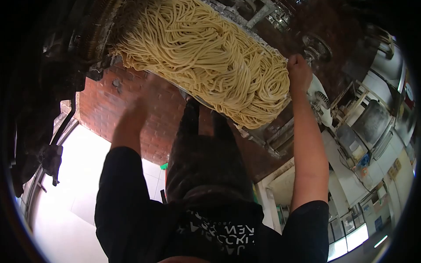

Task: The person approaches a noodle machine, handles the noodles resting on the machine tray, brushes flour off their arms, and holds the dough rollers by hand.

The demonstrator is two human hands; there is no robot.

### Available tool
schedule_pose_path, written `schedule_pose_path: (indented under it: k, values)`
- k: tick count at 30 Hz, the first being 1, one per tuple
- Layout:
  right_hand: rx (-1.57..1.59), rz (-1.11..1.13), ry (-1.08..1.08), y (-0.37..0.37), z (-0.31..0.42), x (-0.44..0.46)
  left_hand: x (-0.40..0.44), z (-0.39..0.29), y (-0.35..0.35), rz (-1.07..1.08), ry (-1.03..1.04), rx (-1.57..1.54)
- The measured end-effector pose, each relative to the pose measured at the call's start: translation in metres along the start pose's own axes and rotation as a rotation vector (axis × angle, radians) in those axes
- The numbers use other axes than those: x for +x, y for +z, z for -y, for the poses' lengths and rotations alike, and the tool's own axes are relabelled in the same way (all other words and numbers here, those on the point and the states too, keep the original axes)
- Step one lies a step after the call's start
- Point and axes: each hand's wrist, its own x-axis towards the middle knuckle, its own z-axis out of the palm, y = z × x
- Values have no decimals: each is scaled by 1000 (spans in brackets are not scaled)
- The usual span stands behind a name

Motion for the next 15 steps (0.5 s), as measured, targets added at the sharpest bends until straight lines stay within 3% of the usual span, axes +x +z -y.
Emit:
schedule_pose_path:
  k: [3,6,9,13,15]
  values:
    - [23,5,14,-3,1,-1,31,49,-54,-57,-168,121]
    - [30,10,13,-5,4,-1,28,43,-59,-118,-205,121]
    - [40,0,32,-8,8,-2,-1,-17,-15,-140,-73,-61]
    - [21,-3,0,-5,5,-2,-56,-119,54,40,180,-445]
    - [23,4,20,-8,10,-2,-60,-134,44,-9,273,-376]
